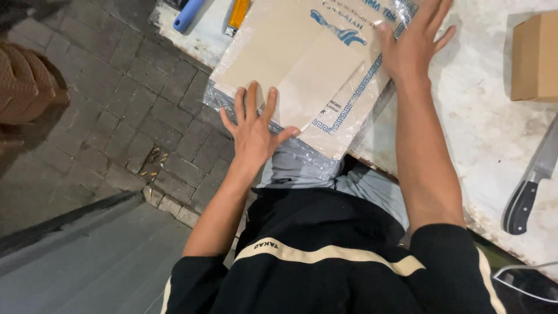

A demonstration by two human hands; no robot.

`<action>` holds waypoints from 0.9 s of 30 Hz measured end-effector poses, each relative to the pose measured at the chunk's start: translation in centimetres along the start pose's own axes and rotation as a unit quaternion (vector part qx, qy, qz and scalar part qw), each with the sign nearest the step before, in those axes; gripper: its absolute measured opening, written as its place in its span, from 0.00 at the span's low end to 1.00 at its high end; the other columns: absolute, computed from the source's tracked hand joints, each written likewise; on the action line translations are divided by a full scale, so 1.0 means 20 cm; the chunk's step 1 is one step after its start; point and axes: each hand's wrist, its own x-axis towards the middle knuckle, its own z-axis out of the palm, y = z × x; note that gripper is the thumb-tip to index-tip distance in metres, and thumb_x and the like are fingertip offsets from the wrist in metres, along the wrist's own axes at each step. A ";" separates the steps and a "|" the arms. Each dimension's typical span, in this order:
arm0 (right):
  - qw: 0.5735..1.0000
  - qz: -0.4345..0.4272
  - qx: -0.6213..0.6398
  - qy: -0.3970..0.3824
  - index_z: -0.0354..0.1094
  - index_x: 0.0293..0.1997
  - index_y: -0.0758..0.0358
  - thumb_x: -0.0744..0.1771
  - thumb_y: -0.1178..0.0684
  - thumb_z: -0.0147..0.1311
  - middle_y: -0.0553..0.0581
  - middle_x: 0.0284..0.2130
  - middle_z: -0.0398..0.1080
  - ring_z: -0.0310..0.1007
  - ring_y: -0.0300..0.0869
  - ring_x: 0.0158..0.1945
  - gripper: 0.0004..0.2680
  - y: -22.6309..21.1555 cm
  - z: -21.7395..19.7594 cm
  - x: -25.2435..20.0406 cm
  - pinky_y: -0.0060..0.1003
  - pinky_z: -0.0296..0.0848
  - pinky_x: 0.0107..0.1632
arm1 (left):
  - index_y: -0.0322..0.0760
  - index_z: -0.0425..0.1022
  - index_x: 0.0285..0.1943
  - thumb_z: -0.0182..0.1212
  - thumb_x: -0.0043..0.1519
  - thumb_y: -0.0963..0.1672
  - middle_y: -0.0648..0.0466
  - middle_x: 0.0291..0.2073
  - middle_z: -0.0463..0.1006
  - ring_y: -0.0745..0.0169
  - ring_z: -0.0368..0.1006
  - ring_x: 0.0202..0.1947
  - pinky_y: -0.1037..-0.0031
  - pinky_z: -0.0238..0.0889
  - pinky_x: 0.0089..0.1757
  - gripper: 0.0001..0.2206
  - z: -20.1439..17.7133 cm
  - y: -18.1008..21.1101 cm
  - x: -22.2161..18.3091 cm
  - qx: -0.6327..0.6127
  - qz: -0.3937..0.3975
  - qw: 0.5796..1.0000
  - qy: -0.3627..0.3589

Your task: Preparing paper liners by cutting them with a knife and placing them into small cardboard food boxes.

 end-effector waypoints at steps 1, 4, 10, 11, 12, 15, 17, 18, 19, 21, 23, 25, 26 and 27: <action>1.000 -0.001 0.000 0.001 0.27 0.75 0.63 0.75 0.53 0.64 0.63 0.75 0.29 0.21 0.53 0.77 0.32 0.03 -0.02 -0.04 0.64 0.20 0.70 | 0.58 0.52 0.75 0.54 0.55 0.67 0.47 0.73 0.49 0.41 0.40 0.74 0.25 0.32 0.57 0.41 -0.02 -0.02 0.01 0.000 0.000 1.000 0.001; 0.961 -0.233 0.140 0.056 0.31 0.75 0.60 0.73 0.58 0.59 0.63 0.74 0.37 0.34 0.57 0.79 0.29 0.07 -0.12 -0.21 0.55 0.39 0.80 | 0.56 0.55 0.75 0.54 0.56 0.66 0.47 0.72 0.51 0.42 0.41 0.73 0.27 0.34 0.58 0.39 -0.04 -0.05 0.01 -0.024 0.074 0.997 -0.022; 0.915 -0.287 0.012 -0.284 0.47 0.73 0.56 0.53 0.33 0.63 0.57 0.72 0.46 0.33 0.50 0.76 0.42 0.16 -0.22 -0.55 0.62 0.19 0.68 | 0.54 0.46 0.78 0.60 0.55 0.66 0.55 0.76 0.45 0.51 0.34 0.76 0.21 0.22 0.57 0.45 -0.08 -0.09 0.04 -0.008 0.183 0.979 -0.095; 0.921 -0.292 0.013 -0.258 0.48 0.72 0.56 0.55 0.34 0.63 0.57 0.72 0.46 0.34 0.52 0.76 0.39 0.20 -0.20 -0.59 0.62 0.23 0.68 | 0.55 0.43 0.79 0.57 0.53 0.69 0.55 0.77 0.41 0.52 0.31 0.76 0.22 0.20 0.58 0.49 -0.08 -0.09 0.03 -0.003 0.194 0.977 -0.085; 0.927 -0.296 0.013 -0.231 0.49 0.71 0.55 0.57 0.36 0.63 0.58 0.72 0.46 0.35 0.55 0.76 0.37 0.23 -0.19 -0.63 0.63 0.26 0.68 | 0.55 0.39 0.80 0.55 0.51 0.72 0.54 0.78 0.38 0.52 0.28 0.77 0.23 0.19 0.60 0.53 -0.09 -0.10 0.02 0.002 0.205 0.976 -0.076; 0.947 -0.302 0.042 -0.103 0.59 0.66 0.57 0.61 0.42 0.66 0.56 0.66 0.60 0.50 0.51 0.72 0.28 0.29 -0.11 -0.72 0.57 0.37 0.68 | 0.48 0.62 0.72 0.66 0.34 0.66 0.42 0.69 0.60 0.41 0.51 0.71 0.35 0.32 0.62 0.54 -0.10 -0.03 -0.03 -0.116 0.289 0.950 -0.007; 0.946 -0.310 0.043 -0.088 0.61 0.66 0.56 0.62 0.44 0.66 0.54 0.64 0.62 0.53 0.49 0.71 0.26 0.34 -0.07 -0.74 0.55 0.36 0.69 | 0.47 0.63 0.70 0.73 0.40 0.57 0.45 0.67 0.63 0.43 0.54 0.69 0.38 0.38 0.62 0.46 -0.03 -0.03 -0.10 -0.084 0.302 0.949 0.029; 0.945 -0.315 0.040 -0.072 0.62 0.65 0.55 0.63 0.47 0.65 0.52 0.62 0.65 0.55 0.47 0.70 0.24 0.37 -0.04 -0.75 0.53 0.35 0.69 | 0.46 0.65 0.69 0.79 0.46 0.48 0.48 0.64 0.66 0.46 0.57 0.68 0.42 0.44 0.63 0.39 0.01 -0.03 -0.13 -0.054 0.317 0.945 0.065; 0.945 -0.316 0.041 -0.073 0.62 0.65 0.55 0.63 0.47 0.65 0.52 0.62 0.65 0.55 0.47 0.70 0.24 0.38 -0.04 -0.73 0.53 0.35 0.69 | 0.46 0.65 0.69 0.79 0.46 0.48 0.48 0.64 0.66 0.46 0.57 0.68 0.42 0.44 0.63 0.39 0.06 -0.03 -0.15 -0.053 0.316 0.945 0.064; 0.937 -0.340 0.056 -0.049 0.58 0.68 0.60 0.63 0.57 0.64 0.58 0.65 0.61 0.55 0.50 0.69 0.25 0.39 -0.03 -0.69 0.53 0.43 0.69 | 0.45 0.71 0.63 0.67 0.52 0.38 0.50 0.59 0.70 0.46 0.60 0.66 0.49 0.49 0.63 0.27 0.14 -0.04 -0.18 -0.117 0.286 0.942 0.129; 0.935 -0.344 0.064 -0.063 0.56 0.69 0.60 0.62 0.55 0.63 0.60 0.66 0.58 0.52 0.51 0.70 0.27 0.36 -0.07 -0.66 0.56 0.43 0.68 | 0.44 0.69 0.65 0.73 0.46 0.40 0.48 0.62 0.68 0.41 0.57 0.67 0.50 0.52 0.63 0.34 0.10 -0.01 -0.19 -0.106 0.263 0.950 0.127; 0.930 -0.352 0.073 -0.079 0.54 0.69 0.60 0.61 0.53 0.63 0.61 0.68 0.55 0.50 0.53 0.71 0.28 0.34 -0.09 -0.62 0.58 0.43 0.68 | 0.42 0.67 0.68 0.79 0.40 0.41 0.45 0.65 0.65 0.36 0.54 0.69 0.51 0.54 0.62 0.41 0.05 0.01 -0.21 -0.094 0.237 0.959 0.126; 0.922 -0.372 0.058 -0.094 0.55 0.69 0.61 0.60 0.53 0.62 0.62 0.67 0.56 0.51 0.54 0.71 0.29 0.34 -0.08 -0.60 0.56 0.44 0.68 | 0.43 0.66 0.68 0.78 0.42 0.41 0.45 0.66 0.64 0.37 0.51 0.70 0.49 0.49 0.63 0.40 0.03 0.02 -0.22 -0.090 0.235 0.960 0.122; 0.914 -0.388 0.042 -0.108 0.57 0.69 0.61 0.60 0.53 0.62 0.63 0.67 0.58 0.52 0.55 0.71 0.29 0.35 -0.08 -0.58 0.55 0.45 0.68 | 0.44 0.66 0.69 0.78 0.45 0.42 0.46 0.67 0.62 0.37 0.48 0.71 0.47 0.43 0.64 0.39 0.00 0.03 -0.23 -0.087 0.235 0.961 0.116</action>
